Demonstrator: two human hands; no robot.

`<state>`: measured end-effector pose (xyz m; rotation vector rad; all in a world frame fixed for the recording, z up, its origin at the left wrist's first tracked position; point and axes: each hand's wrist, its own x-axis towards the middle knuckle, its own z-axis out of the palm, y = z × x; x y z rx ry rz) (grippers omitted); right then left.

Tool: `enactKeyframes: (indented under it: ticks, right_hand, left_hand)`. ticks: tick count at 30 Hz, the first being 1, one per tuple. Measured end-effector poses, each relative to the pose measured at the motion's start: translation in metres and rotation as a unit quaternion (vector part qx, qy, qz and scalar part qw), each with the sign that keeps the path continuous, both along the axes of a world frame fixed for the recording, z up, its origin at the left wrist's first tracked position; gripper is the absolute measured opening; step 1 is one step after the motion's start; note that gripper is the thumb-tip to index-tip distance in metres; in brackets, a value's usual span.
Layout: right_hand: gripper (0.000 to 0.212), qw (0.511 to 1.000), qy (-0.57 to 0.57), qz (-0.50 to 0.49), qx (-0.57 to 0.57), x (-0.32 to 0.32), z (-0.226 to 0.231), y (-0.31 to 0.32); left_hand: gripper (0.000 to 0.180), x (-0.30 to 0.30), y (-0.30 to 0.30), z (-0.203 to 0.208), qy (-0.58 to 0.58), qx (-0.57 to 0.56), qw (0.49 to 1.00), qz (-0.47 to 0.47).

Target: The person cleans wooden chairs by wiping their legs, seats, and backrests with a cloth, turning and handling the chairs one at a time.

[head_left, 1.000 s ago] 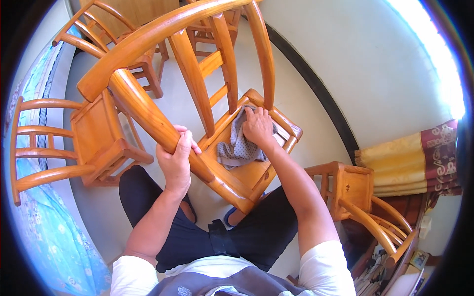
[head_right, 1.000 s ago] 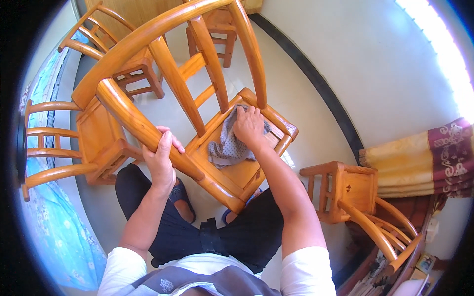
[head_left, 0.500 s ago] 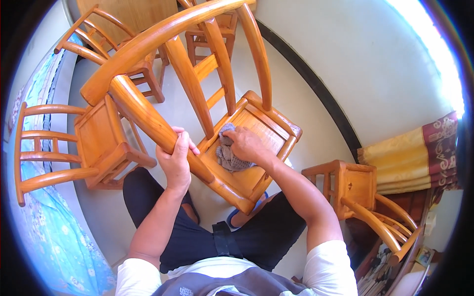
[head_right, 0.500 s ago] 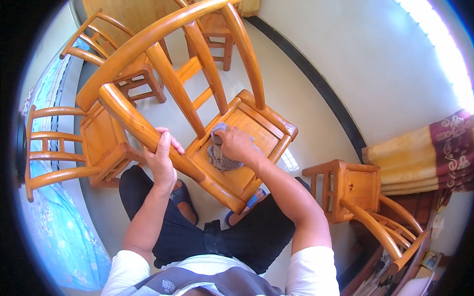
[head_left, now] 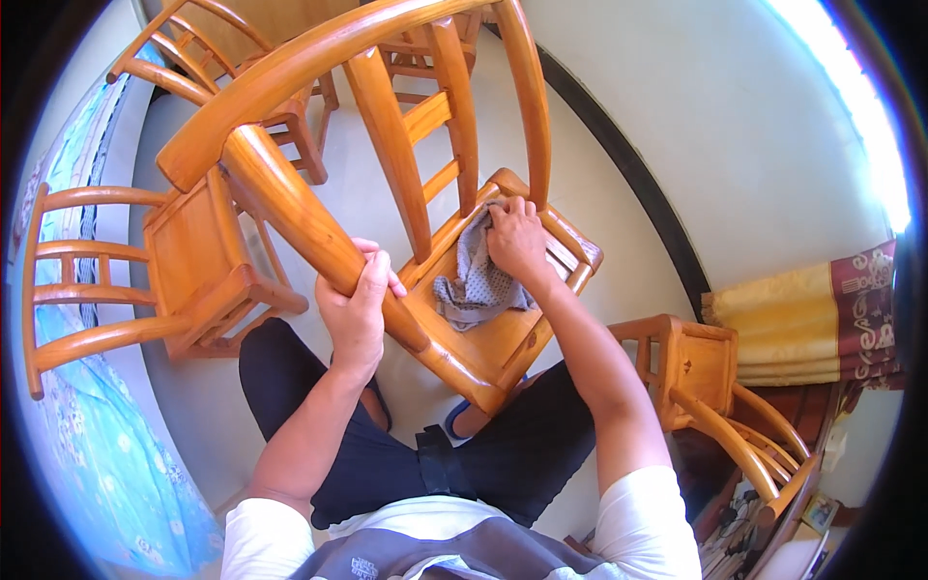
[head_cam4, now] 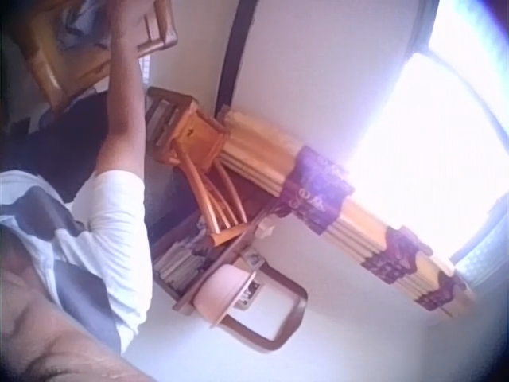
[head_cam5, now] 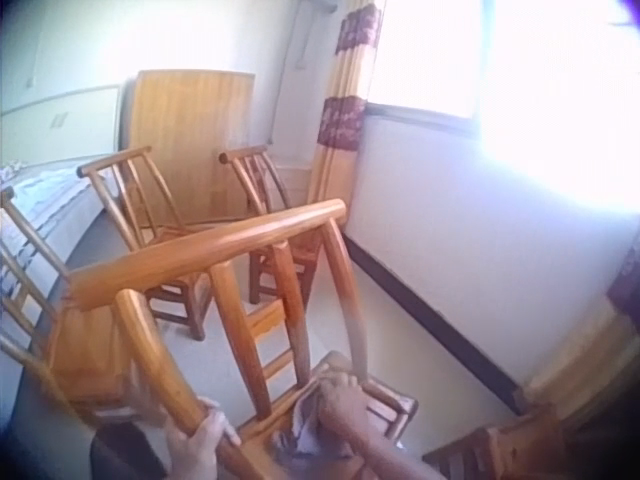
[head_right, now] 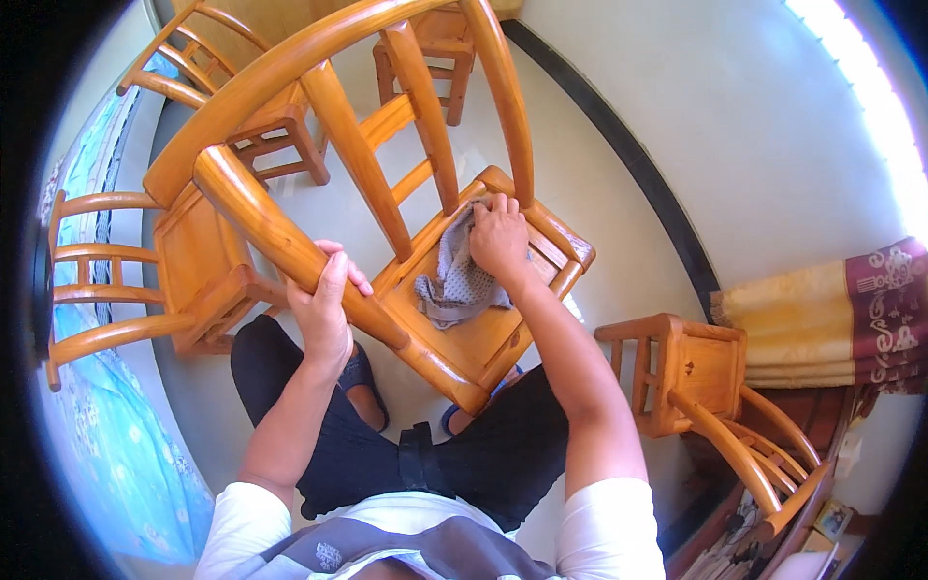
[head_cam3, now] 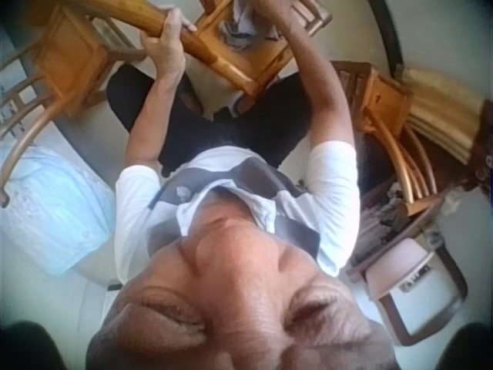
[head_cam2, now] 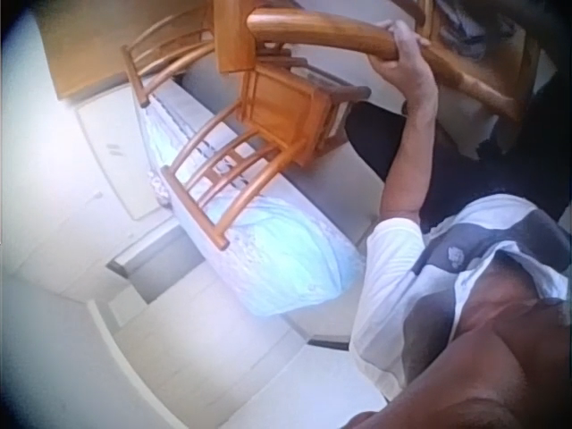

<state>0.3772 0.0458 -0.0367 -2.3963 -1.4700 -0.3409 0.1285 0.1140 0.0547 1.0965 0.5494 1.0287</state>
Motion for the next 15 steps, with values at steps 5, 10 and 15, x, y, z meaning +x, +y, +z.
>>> enactKeyframes:
  ticks: [5, 10, 15]
  right_hand:
    - [0.024, 0.98, 0.053, 0.184, -0.045, -0.051, 0.018, -0.005]
    - [0.031, 0.955, 0.118, 0.26, -0.08, -0.102, 0.029, -0.012]
    - [0.03, 0.945, 0.151, 0.275, -0.09, -0.095, 0.018, -0.017]
  left_hand:
    - [0.011, -0.001, 0.002, -0.005, -0.014, 0.019, 1.0, 0.016]
    - [0.011, 0.002, 0.0, 0.0, -0.025, 0.007, 0.999, 0.028]
    - [0.016, 0.003, -0.001, -0.004, -0.003, 0.023, 0.999, 0.033]
